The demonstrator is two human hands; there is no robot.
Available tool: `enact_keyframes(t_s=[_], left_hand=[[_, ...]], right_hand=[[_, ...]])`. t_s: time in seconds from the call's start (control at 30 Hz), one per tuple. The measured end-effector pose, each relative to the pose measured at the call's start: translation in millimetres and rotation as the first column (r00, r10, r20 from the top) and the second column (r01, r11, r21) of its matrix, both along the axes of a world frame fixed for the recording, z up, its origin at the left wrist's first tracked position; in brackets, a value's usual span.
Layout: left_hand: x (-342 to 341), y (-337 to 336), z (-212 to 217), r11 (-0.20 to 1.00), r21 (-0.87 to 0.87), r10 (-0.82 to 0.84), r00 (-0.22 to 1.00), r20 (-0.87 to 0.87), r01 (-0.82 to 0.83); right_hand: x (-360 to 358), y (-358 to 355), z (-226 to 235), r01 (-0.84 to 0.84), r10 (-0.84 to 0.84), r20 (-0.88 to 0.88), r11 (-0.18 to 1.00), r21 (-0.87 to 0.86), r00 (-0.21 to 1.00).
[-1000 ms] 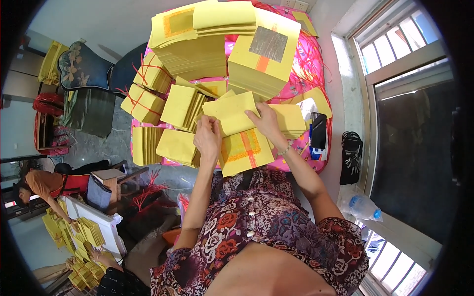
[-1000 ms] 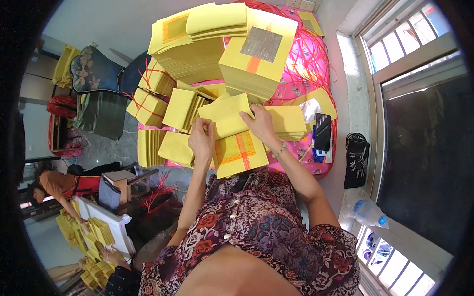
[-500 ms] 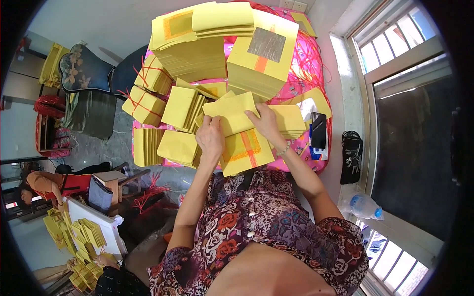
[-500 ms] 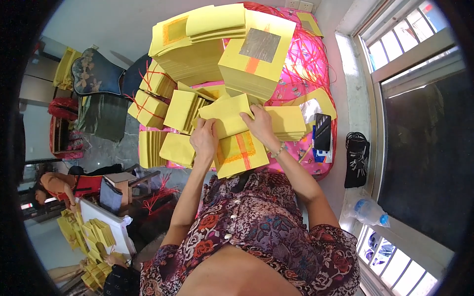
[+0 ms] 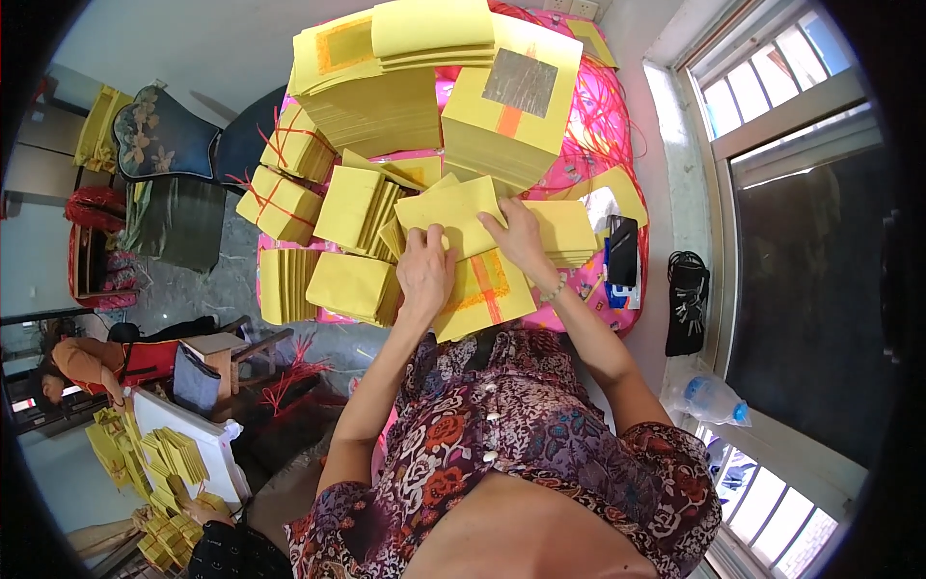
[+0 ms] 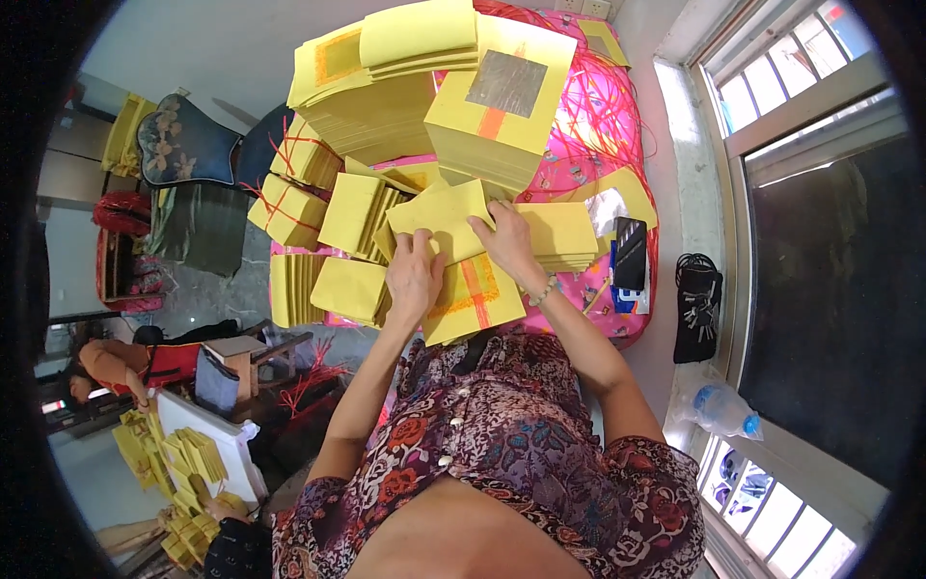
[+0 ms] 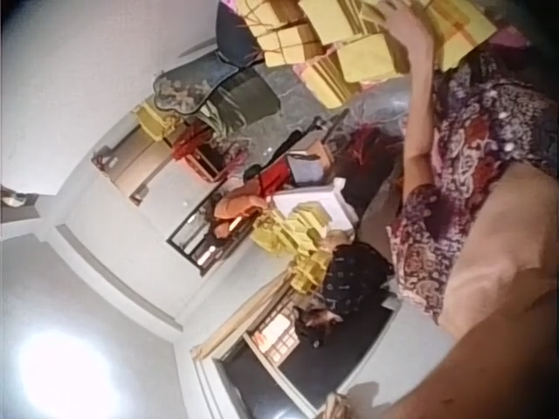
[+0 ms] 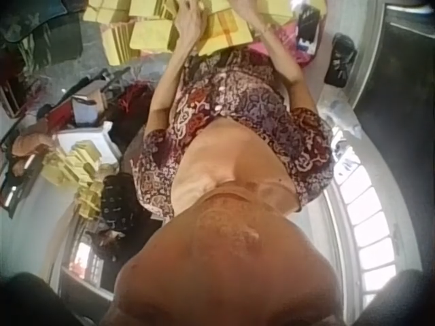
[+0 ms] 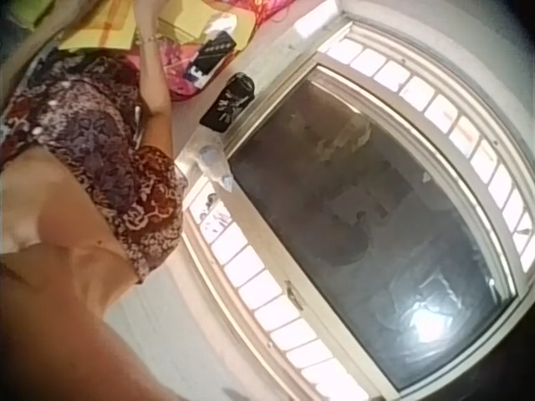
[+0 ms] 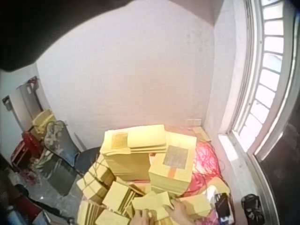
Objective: Bundling and tying stacks of yellow joss paper using red ribbons.
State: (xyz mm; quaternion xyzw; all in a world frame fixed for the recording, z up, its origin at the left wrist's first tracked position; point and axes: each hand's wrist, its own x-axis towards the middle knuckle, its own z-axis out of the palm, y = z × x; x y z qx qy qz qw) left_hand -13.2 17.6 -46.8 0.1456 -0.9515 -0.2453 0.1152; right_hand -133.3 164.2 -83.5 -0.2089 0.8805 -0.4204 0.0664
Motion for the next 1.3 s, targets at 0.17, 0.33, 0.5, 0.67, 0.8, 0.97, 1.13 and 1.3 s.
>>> enact_keyframes(t_s=[0.17,0.33,0.5,0.67,0.8,0.97,1.13,1.3], left_hand=[[-2,-1,-13,0.994,-0.086,-0.069,0.998,0.002,0.068],[0,-2,-15,0.994,-0.086,-0.072,0.997,0.016,0.073],[1,-2,-17,0.994,-0.092,-0.062,0.998,0.017,0.063],[3,-1,-20,0.996,-0.068,-0.058,0.998,-0.022,0.056],[6,-3,-21,0.998,0.006,-0.055,0.995,-0.08,0.056],[9,-6,-15,0.992,0.098,-0.076,0.994,-0.078,0.083],[16,-22,-20,0.913,0.383,-0.123,0.989,-0.077,0.143],[18,-24,-24,0.858,0.504,-0.081,0.995,-0.057,0.099]], right_hand=[[-2,2,1,0.001,-0.002,0.013,1.0,0.003,1.0],[7,6,34,0.112,-0.162,-0.266,0.975,-0.194,0.95],[31,4,42,-0.226,0.231,-0.311,0.973,0.052,0.922],[32,8,20,-0.336,0.349,-0.167,0.936,0.101,0.922],[32,10,17,-0.331,0.334,-0.107,0.943,0.047,0.937],[30,10,17,-0.33,0.331,-0.067,0.944,0.021,0.941],[28,8,22,-0.31,0.31,0.001,0.951,0.001,0.951],[28,4,27,-0.29,0.285,0.097,0.956,0.044,0.954]])
